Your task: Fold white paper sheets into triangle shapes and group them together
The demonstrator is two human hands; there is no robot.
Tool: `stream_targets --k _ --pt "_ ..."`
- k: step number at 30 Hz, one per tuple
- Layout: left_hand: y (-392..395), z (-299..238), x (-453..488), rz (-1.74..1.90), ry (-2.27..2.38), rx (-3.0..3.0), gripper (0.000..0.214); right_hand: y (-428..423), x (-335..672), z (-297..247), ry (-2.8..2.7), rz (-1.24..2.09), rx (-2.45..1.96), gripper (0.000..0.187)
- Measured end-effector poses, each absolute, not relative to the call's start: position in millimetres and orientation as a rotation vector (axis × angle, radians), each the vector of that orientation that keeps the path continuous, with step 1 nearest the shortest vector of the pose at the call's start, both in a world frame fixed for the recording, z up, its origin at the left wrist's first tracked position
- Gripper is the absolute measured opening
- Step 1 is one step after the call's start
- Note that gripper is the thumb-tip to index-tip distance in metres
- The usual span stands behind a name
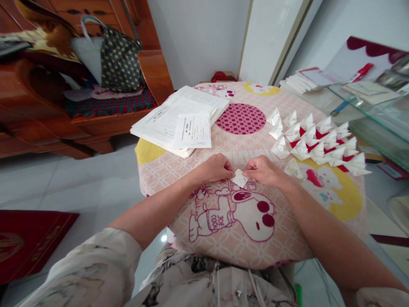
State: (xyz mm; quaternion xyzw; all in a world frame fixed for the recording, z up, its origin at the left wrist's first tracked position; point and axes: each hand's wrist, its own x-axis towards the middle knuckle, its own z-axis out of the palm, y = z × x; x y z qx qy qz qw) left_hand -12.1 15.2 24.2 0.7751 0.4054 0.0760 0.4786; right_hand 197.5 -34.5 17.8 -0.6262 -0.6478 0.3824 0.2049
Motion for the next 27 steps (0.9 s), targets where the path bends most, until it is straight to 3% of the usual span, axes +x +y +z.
stream_targets --k 24,27 --pt "1.8 15.6 -6.5 0.336 1.137 2.203 0.005 -34.2 189.8 16.1 -1.834 0.856 -1.855 0.020" --pt "-1.6 12.8 -11.2 0.531 0.912 2.268 0.020 -34.5 189.3 17.3 -1.839 0.849 -1.857 0.020"
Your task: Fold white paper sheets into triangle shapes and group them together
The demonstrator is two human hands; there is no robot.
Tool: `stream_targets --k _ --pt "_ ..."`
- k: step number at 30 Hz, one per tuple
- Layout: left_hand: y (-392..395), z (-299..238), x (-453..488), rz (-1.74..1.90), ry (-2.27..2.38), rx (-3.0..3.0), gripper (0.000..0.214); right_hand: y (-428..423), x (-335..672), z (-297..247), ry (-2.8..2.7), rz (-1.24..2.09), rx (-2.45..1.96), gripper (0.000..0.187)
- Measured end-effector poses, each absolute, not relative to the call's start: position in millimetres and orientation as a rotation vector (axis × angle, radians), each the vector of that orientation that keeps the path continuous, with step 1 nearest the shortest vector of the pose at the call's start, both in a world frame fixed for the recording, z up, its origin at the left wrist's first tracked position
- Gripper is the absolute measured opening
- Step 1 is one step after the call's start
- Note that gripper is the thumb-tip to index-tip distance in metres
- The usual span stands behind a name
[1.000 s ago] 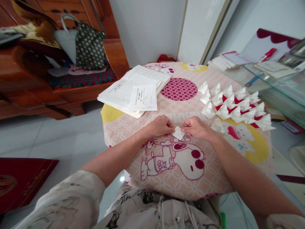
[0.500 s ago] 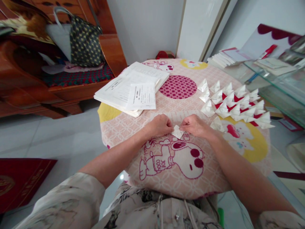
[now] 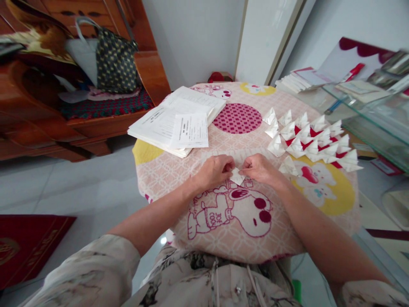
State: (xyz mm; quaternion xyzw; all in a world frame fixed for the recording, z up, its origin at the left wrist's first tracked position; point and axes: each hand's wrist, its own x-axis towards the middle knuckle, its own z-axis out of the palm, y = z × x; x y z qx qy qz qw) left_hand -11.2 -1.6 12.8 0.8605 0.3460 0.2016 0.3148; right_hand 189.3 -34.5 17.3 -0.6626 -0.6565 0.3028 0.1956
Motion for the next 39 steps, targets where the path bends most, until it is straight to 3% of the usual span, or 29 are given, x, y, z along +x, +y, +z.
stream_targets --k 7,19,27,39 --pt "-1.6 1.7 -16.2 0.648 0.486 2.519 0.028 -36.4 190.3 27.1 -1.740 1.101 -1.892 0.013" --pt "-3.0 2.7 -15.1 0.554 0.601 2.606 0.033 -39.0 187.4 34.3 -1.789 0.978 -1.980 0.010" --pt "-1.5 3.0 -13.6 0.582 0.623 2.505 0.033 -45.6 200.8 31.8 -1.483 1.182 -1.906 0.005" --pt "-0.8 9.5 5.4 0.572 0.952 2.259 0.012 -40.5 189.6 23.0 -1.774 0.801 -1.973 0.016"
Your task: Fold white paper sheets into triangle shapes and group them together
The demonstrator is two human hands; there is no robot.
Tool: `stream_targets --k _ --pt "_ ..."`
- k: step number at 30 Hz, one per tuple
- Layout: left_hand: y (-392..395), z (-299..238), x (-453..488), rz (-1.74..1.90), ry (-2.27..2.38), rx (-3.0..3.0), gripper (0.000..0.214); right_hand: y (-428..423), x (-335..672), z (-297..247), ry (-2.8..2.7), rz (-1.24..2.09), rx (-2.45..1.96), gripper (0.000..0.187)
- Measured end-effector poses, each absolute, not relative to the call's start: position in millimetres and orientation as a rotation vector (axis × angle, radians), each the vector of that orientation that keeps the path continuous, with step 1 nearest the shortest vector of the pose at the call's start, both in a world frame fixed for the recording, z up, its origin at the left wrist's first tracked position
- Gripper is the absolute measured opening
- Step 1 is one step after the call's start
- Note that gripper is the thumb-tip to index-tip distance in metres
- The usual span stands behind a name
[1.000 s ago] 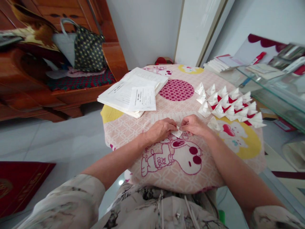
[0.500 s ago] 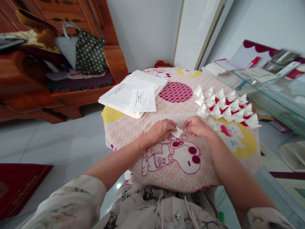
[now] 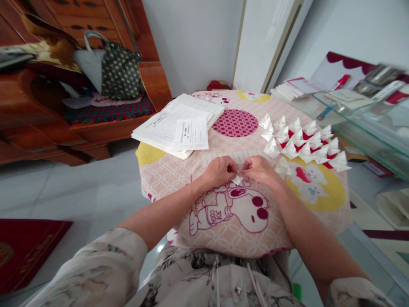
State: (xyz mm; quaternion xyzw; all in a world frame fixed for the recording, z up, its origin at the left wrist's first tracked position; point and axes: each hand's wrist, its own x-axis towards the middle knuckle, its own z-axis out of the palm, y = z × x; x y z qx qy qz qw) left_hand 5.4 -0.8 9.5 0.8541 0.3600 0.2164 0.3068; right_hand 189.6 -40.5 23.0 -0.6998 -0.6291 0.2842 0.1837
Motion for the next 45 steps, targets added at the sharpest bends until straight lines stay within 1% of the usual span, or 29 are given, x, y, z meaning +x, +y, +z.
stream_targets --k 8,12,16,18,22,26,30,36,39,41,43,45 --pt "1.5 13.8 7.7 0.447 0.995 2.184 0.022 -41.7 189.0 21.3 -1.776 0.771 -1.976 0.015" --pt "8.2 8.7 -2.9 0.461 0.874 2.204 0.035 -42.6 190.2 21.8 -1.756 0.806 -1.955 0.012" --pt "22.5 0.3 -18.1 0.461 0.624 2.093 0.053 -44.8 190.8 25.1 -1.736 0.854 -1.912 0.012" --pt "26.9 -1.5 -21.2 0.526 0.592 2.064 0.049 -45.5 190.6 26.6 -1.735 0.855 -1.903 0.013" --pt "22.4 2.1 -13.3 0.594 0.697 2.241 0.029 -45.7 190.5 26.5 -1.723 0.865 -1.907 0.013" --pt "12.5 8.9 -1.5 0.543 0.703 2.440 0.021 -45.7 191.5 23.9 -1.709 0.892 -1.886 0.011" --pt "11.1 11.6 0.1 0.514 0.712 2.441 0.015 -46.1 191.7 23.5 -1.668 0.939 -1.900 0.012" --pt "13.8 6.7 -4.0 0.521 0.798 2.145 0.015 -49.3 192.3 27.7 -1.541 1.078 -1.867 0.014" --pt "16.2 1.8 -4.8 0.625 0.787 1.916 0.019 -51.2 192.8 30.2 -1.511 1.080 -1.842 0.028" --pt "17.6 -0.9 -4.5 0.666 0.751 1.751 0.018 -51.7 192.6 30.0 -1.493 1.063 -1.819 0.035" --pt "17.9 -2.3 -3.6 0.678 0.739 1.602 0.013 -51.3 191.9 27.3 -1.473 1.070 -1.766 0.034" --pt "17.1 -2.4 -2.4 0.668 0.749 1.515 0.009 -50.4 191.4 22.5 -1.463 1.086 -1.692 0.030"
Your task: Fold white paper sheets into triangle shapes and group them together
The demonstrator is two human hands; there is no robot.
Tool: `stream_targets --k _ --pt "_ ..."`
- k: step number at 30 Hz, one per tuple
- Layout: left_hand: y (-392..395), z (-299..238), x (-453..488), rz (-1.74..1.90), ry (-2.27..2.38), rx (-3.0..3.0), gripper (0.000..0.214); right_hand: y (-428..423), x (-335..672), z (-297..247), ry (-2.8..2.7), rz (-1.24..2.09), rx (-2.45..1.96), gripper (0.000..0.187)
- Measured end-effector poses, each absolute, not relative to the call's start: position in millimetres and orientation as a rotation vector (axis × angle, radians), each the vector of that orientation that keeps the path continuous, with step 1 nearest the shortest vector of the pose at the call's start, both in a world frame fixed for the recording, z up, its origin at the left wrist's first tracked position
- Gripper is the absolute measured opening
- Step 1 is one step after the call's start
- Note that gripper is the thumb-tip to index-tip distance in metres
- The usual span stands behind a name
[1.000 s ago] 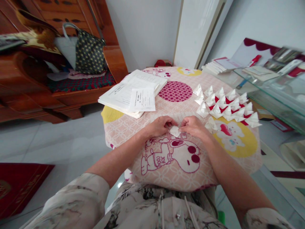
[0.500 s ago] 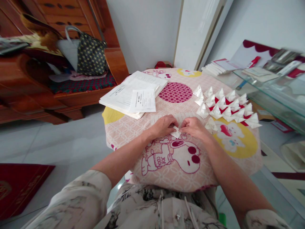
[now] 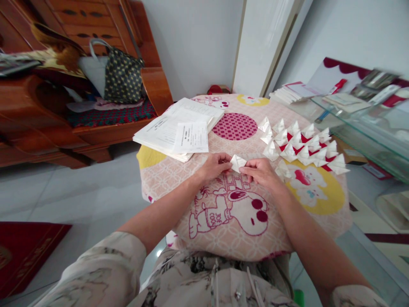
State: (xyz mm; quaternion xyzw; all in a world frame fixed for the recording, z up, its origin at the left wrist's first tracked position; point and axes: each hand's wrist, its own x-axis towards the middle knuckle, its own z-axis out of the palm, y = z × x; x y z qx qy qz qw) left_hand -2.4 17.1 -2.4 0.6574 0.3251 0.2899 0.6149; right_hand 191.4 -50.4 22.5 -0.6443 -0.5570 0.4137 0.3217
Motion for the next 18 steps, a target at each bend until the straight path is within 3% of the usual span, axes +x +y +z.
stream_targets --k 6,13,18 --pt "12.2 1.6 -2.5 0.704 0.798 1.727 0.003 -48.7 190.4 10.9 -1.543 0.964 -1.625 0.026" --pt "6.0 11.2 -6.2 0.876 0.894 2.187 0.016 -51.6 183.8 16.7 -1.978 0.277 -1.533 0.023" --pt "1.9 10.3 -11.3 0.810 0.768 2.500 0.017 -56.6 184.3 10.7 -2.306 0.030 -1.435 0.021"
